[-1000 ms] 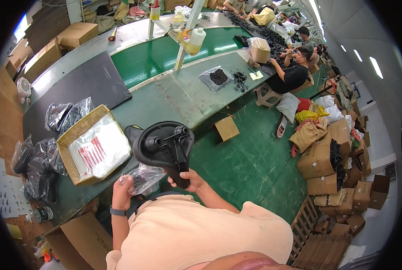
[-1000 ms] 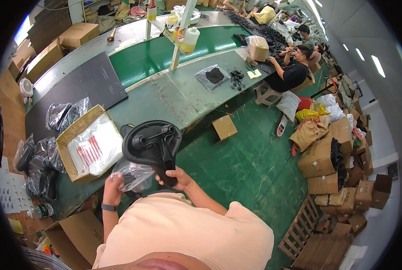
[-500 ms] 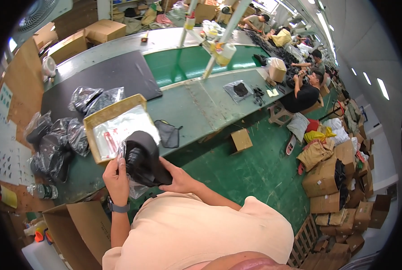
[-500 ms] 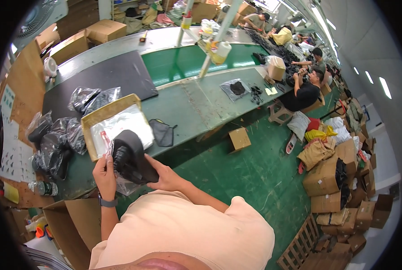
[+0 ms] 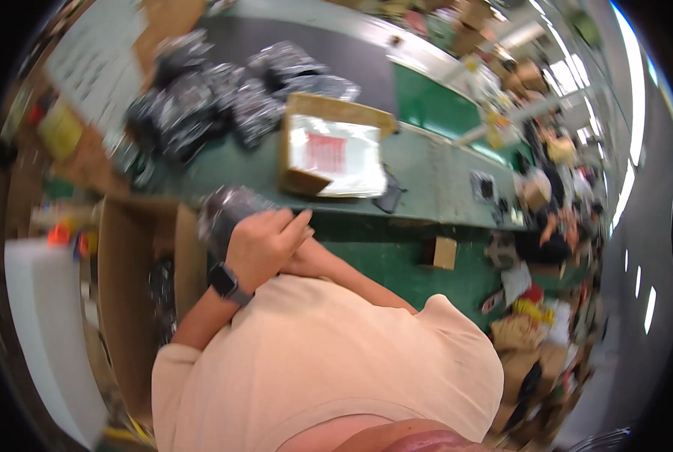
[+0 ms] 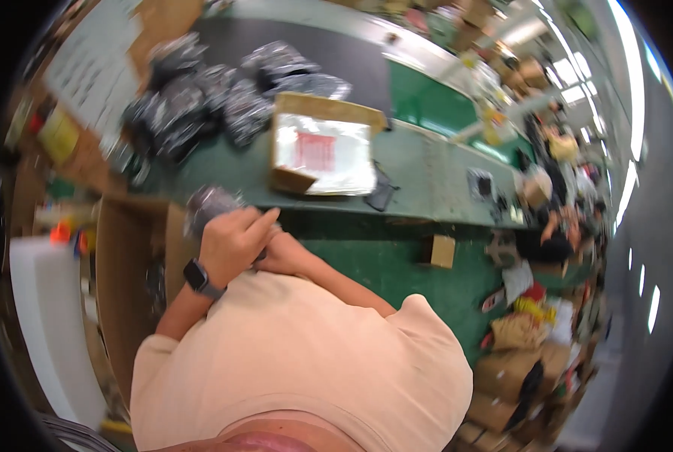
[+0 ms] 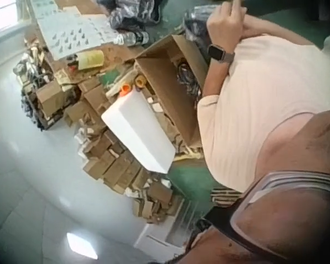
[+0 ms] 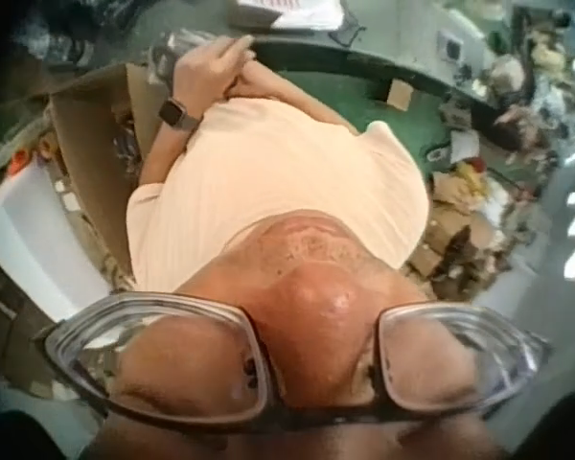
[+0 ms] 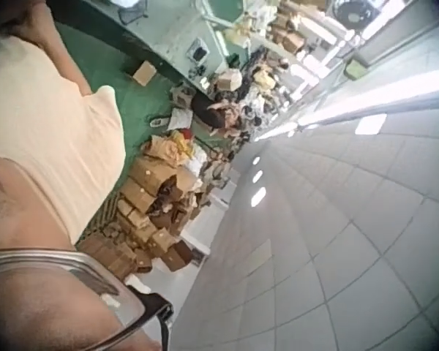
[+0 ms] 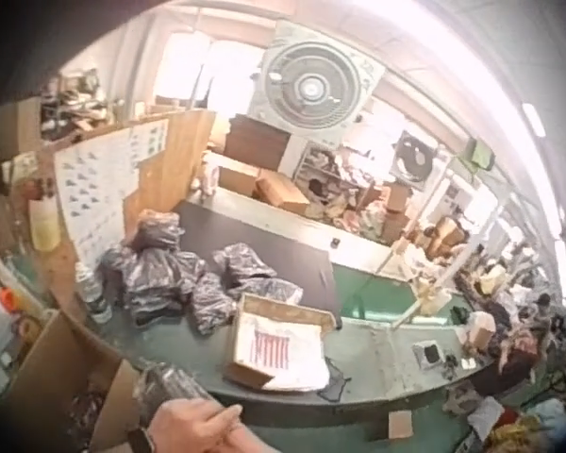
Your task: Packing bicycle seats into plastic bags and then into a large shipping box, followed by labeling the box with a marker.
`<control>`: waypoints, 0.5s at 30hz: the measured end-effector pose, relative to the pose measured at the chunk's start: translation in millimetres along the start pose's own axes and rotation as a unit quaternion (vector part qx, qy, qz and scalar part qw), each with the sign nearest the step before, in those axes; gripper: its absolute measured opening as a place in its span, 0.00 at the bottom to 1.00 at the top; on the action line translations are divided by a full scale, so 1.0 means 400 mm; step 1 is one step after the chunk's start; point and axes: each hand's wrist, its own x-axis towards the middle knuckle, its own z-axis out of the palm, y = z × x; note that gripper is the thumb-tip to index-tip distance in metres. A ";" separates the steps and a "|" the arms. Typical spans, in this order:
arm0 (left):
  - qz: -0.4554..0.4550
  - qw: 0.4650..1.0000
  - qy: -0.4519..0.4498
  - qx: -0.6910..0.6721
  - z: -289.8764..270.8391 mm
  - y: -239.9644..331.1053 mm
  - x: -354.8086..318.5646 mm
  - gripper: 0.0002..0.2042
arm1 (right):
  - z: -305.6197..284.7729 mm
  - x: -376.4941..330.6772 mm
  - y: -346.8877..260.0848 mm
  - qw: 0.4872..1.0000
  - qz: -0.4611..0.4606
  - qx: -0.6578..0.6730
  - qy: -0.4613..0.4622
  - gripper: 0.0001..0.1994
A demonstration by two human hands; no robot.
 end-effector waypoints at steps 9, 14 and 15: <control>-0.272 0.951 0.119 0.086 -0.120 -0.209 -0.284 0.23 | 0.029 0.250 -0.086 0.623 0.313 0.717 0.008 0.25; -0.285 0.914 0.251 0.143 -0.126 -0.316 -0.292 0.09 | 0.012 0.413 -0.158 0.732 0.261 0.628 -0.039 0.34; -0.291 0.911 0.250 0.152 -0.140 -0.334 -0.283 0.09 | 0.026 0.441 -0.137 0.729 0.260 0.631 -0.050 0.34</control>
